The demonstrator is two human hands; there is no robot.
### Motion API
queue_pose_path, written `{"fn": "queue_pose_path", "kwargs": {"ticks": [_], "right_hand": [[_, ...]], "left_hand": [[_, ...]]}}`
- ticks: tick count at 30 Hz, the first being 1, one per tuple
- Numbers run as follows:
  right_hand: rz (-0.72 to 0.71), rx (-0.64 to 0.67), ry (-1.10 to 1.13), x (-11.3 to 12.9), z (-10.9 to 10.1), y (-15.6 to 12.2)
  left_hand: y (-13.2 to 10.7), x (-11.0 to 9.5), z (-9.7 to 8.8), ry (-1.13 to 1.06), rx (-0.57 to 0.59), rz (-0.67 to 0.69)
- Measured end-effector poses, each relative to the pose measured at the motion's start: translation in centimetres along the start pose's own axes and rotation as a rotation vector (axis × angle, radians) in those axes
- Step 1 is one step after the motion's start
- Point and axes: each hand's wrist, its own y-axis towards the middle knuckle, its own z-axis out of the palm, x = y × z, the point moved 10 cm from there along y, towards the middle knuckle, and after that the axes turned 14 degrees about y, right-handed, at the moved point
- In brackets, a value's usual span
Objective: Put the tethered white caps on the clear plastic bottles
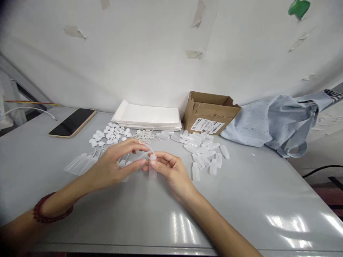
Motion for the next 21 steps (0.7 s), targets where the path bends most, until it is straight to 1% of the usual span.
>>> {"fn": "queue_pose_path", "kwargs": {"ticks": [2, 4, 8, 14, 18, 21], "right_hand": [[-0.018, -0.019, 0.0, 0.1, -0.1, 0.0], [-0.023, -0.019, 0.007, 0.2, -0.1, 0.0], [-0.028, 0.003, 0.0, 0.0, 0.0, 0.0], [-0.046, 0.024, -0.015, -0.5, 0.2, 0.1], [-0.055, 0.03, -0.033, -0.7, 0.4, 0.2], [-0.058, 0.03, -0.086, -0.7, 0.5, 0.2]], "left_hand": [[-0.4, -1.5, 0.4, 0.085, 0.018, 0.132], [-0.7, -2.1, 0.9, 0.165, 0.029, 0.197], [-1.0, -2.4, 1.4, 0.32, 0.005, 0.258], [-1.4, -3.2, 1.5, 0.487, -0.04, 0.356], [-1.8, -3.9, 2.0, 0.668, -0.048, 0.447], [-1.9, -4.1, 2.0, 0.695, -0.062, 0.463]]}}
